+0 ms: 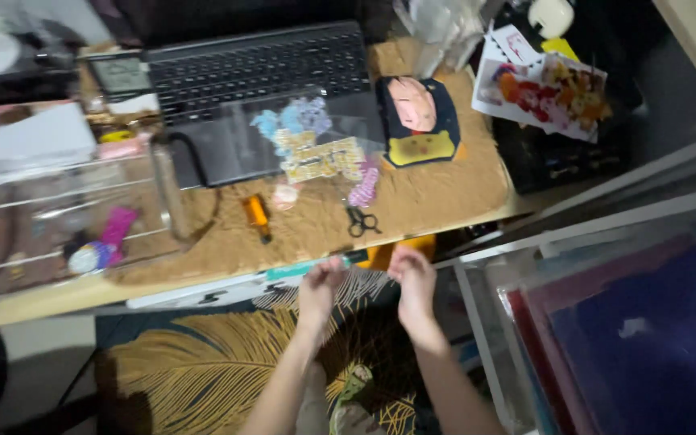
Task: The person is sorting various stickers and placing them into individual plastic sleeves at a desk.
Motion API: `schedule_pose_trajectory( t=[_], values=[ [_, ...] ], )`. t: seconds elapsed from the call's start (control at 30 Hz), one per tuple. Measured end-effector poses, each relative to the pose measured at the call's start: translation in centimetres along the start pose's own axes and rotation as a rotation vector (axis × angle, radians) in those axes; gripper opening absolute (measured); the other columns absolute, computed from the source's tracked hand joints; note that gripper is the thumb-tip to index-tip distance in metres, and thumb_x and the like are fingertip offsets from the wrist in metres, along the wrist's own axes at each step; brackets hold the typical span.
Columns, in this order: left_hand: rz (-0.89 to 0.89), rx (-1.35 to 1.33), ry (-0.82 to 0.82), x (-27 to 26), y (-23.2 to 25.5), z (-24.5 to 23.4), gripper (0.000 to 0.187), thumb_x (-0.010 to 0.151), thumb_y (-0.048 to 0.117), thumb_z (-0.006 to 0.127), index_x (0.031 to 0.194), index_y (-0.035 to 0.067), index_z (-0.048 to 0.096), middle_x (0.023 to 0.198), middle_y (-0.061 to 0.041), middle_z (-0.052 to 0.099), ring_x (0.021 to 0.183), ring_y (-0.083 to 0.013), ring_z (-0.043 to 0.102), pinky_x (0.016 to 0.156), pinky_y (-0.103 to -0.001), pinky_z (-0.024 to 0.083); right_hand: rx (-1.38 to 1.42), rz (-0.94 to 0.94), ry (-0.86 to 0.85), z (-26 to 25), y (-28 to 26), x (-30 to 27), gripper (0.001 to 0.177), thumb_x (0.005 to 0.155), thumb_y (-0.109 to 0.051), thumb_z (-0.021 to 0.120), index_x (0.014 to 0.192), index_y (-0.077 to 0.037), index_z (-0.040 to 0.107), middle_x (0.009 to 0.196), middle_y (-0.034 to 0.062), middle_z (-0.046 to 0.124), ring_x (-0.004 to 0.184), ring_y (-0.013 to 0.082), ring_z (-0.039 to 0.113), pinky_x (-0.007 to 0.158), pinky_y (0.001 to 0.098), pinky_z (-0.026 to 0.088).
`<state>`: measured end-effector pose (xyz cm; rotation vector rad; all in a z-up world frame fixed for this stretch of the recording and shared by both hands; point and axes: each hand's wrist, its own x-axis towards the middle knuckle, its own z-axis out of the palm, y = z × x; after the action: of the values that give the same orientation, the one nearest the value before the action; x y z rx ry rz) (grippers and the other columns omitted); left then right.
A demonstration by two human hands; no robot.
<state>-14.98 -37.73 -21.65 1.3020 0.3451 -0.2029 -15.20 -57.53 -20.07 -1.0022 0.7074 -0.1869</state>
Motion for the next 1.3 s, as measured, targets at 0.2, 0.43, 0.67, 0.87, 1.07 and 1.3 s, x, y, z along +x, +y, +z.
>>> schedule_pose_trajectory(
  t=[0.2, 0.43, 0.67, 0.87, 1.07, 1.3],
  values=[
    [-0.223, -0.395, -0.068, 3.4, 11.6, -0.3, 0.032, 0.092, -0.002, 0.060, 0.122, 0.005, 0.067, 0.111, -0.004, 0.069, 0.100, -0.0157, 0.064, 0.094, -0.030, 0.049, -0.376, -0.324, -0.092, 8.9, -5.1, 6.2, 0.033, 0.095, -0.003, 0.063, 0.128, -0.003, 0.065, 0.109, -0.0047, 0.068, 0.093, 0.0069, 0.063, 0.078, 0.0228, 0.052],
    [-0.366, -0.426, -0.123, 9.9, 14.8, -1.3, 0.040, 0.091, -0.002, 0.059, 0.129, 0.007, 0.061, 0.112, -0.005, 0.070, 0.103, -0.0186, 0.061, 0.093, -0.033, 0.047, -0.487, -0.234, -0.081, 13.6, -3.9, 14.4, 0.055, 0.092, -0.007, 0.072, 0.144, -0.005, 0.054, 0.099, 0.0022, 0.066, 0.082, 0.0096, 0.060, 0.070, 0.0259, 0.050],
    [-0.305, -0.393, -0.135, 11.3, 18.6, 1.0, 0.035, 0.090, 0.000, 0.062, 0.124, 0.002, 0.063, 0.111, -0.007, 0.073, 0.100, -0.0188, 0.065, 0.087, -0.030, 0.051, -0.395, -0.177, -0.153, 14.5, -4.0, 15.2, 0.023, 0.089, -0.008, 0.077, 0.109, 0.002, 0.074, 0.093, 0.0025, 0.073, 0.080, 0.0101, 0.064, 0.070, 0.0251, 0.051],
    [0.454, -0.027, 0.157, 10.6, 21.6, 2.7, 0.043, 0.086, -0.009, 0.072, 0.122, 0.004, 0.053, 0.118, -0.011, 0.057, 0.101, -0.0178, 0.068, 0.087, -0.030, 0.057, -0.393, -0.106, -0.274, 18.8, -9.7, 8.8, 0.024, 0.088, -0.011, 0.078, 0.110, -0.001, 0.075, 0.098, 0.0013, 0.073, 0.087, 0.0095, 0.062, 0.078, 0.0251, 0.048],
    [0.780, 0.160, 0.471, 6.1, 33.3, -6.4, 0.044, 0.094, -0.008, 0.067, 0.131, 0.005, 0.047, 0.127, -0.010, 0.049, 0.095, -0.0156, 0.068, 0.080, -0.027, 0.059, -0.656, -0.268, -0.513, 21.4, -10.4, 7.7, 0.035, 0.082, -0.012, 0.082, 0.113, -0.002, 0.070, 0.101, 0.0002, 0.067, 0.091, 0.0089, 0.062, 0.081, 0.0249, 0.051],
    [0.591, 0.435, 0.605, 5.6, 34.3, -24.6, 0.055, 0.085, -0.018, 0.051, 0.136, 0.003, 0.048, 0.143, -0.014, 0.051, 0.103, -0.0201, 0.069, 0.078, -0.031, 0.063, -0.609, -0.327, -0.209, 17.9, -5.0, 14.5, 0.059, 0.078, -0.008, 0.084, 0.124, -0.004, 0.047, 0.095, 0.0038, 0.061, 0.077, 0.0158, 0.059, 0.063, 0.0313, 0.048]
  ],
)
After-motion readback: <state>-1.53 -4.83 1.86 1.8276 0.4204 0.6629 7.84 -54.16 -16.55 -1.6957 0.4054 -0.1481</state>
